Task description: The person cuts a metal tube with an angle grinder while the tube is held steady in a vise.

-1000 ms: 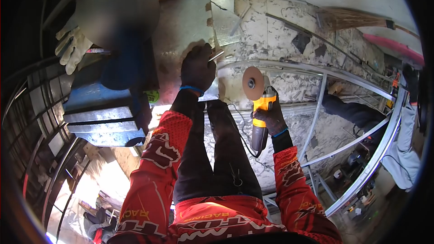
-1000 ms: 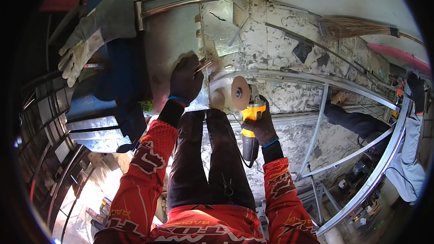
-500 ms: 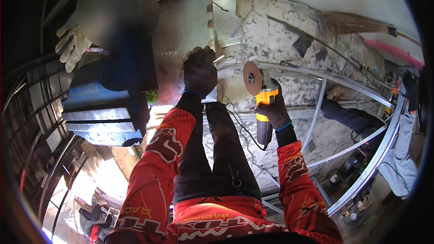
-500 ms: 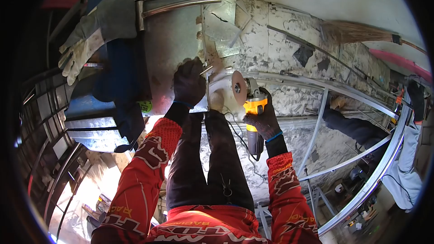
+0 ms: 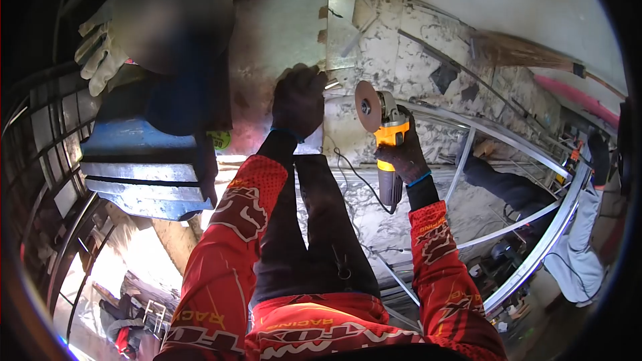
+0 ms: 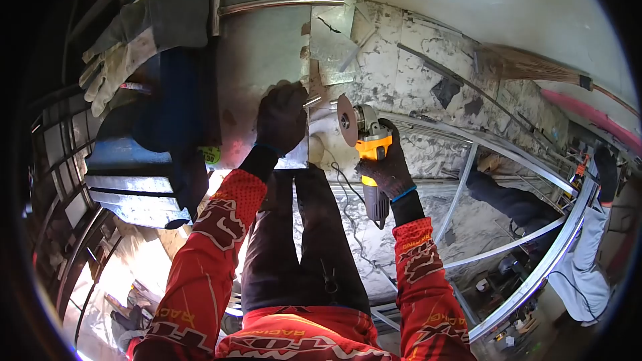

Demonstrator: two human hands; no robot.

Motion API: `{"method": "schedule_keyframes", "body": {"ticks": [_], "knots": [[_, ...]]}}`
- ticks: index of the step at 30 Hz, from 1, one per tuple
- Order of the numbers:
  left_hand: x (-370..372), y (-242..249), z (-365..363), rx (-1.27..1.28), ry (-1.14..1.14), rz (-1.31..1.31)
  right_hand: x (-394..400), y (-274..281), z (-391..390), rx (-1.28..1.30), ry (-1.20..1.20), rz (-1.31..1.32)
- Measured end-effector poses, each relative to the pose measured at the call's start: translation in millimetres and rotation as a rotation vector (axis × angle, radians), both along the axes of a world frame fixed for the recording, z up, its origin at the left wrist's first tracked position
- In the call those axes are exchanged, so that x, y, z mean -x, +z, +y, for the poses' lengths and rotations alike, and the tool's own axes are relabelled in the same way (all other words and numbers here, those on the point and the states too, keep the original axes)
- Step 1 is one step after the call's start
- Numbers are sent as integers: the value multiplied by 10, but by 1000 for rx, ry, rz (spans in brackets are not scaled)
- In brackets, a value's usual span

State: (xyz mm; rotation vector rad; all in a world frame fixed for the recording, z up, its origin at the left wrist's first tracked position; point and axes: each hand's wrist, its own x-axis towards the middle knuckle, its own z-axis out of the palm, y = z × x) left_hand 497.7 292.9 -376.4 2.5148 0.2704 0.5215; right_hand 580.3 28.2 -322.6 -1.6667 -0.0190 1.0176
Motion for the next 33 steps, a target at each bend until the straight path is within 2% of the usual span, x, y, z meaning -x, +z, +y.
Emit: {"method": "schedule_keyframes", "body": {"ticks": [4, 19, 33], "knots": [[-34, 10, 59, 18, -10, -63, 68, -23, 80, 0, -30, 30], [-1, 58, -23, 66, 53, -31, 147, -14, 166, 3, -14, 28], [36, 21, 18, 71, 4, 22, 57, -4, 243, 13, 23, 22]]}}
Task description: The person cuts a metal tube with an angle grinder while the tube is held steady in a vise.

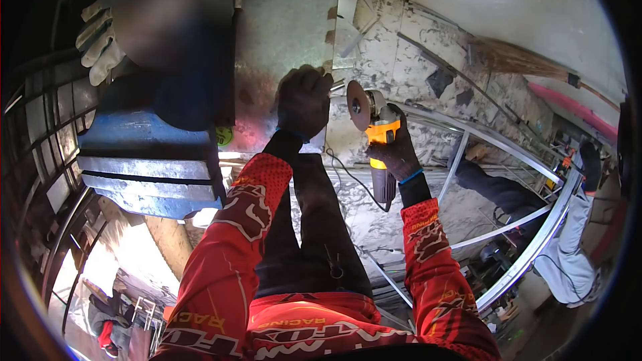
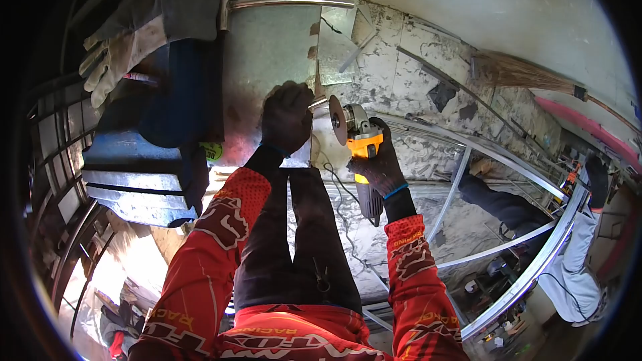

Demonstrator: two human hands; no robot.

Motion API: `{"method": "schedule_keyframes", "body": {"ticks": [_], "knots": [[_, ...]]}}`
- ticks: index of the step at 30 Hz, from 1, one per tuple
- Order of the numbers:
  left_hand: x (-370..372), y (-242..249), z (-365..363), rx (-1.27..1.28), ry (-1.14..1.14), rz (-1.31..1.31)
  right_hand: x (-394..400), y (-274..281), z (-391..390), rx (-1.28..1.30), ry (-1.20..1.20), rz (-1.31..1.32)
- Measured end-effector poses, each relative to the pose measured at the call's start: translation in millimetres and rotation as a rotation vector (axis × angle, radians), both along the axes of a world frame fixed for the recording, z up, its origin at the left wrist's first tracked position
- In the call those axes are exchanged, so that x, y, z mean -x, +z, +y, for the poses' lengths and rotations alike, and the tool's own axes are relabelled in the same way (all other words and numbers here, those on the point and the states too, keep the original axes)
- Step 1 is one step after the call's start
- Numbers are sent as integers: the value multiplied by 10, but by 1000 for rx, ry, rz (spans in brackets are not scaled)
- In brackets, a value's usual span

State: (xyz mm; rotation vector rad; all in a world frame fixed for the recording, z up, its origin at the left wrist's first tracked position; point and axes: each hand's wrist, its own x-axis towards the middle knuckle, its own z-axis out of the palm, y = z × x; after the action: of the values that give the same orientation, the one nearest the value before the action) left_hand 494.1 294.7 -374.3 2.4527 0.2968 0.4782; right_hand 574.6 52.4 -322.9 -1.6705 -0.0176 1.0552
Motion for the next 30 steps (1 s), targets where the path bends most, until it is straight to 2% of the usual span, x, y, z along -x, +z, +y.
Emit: {"method": "schedule_keyframes", "body": {"ticks": [30], "knots": [[-13, -31, -16, 1, 34, -27, -59, -36, 66, -4, 42, -38]]}}
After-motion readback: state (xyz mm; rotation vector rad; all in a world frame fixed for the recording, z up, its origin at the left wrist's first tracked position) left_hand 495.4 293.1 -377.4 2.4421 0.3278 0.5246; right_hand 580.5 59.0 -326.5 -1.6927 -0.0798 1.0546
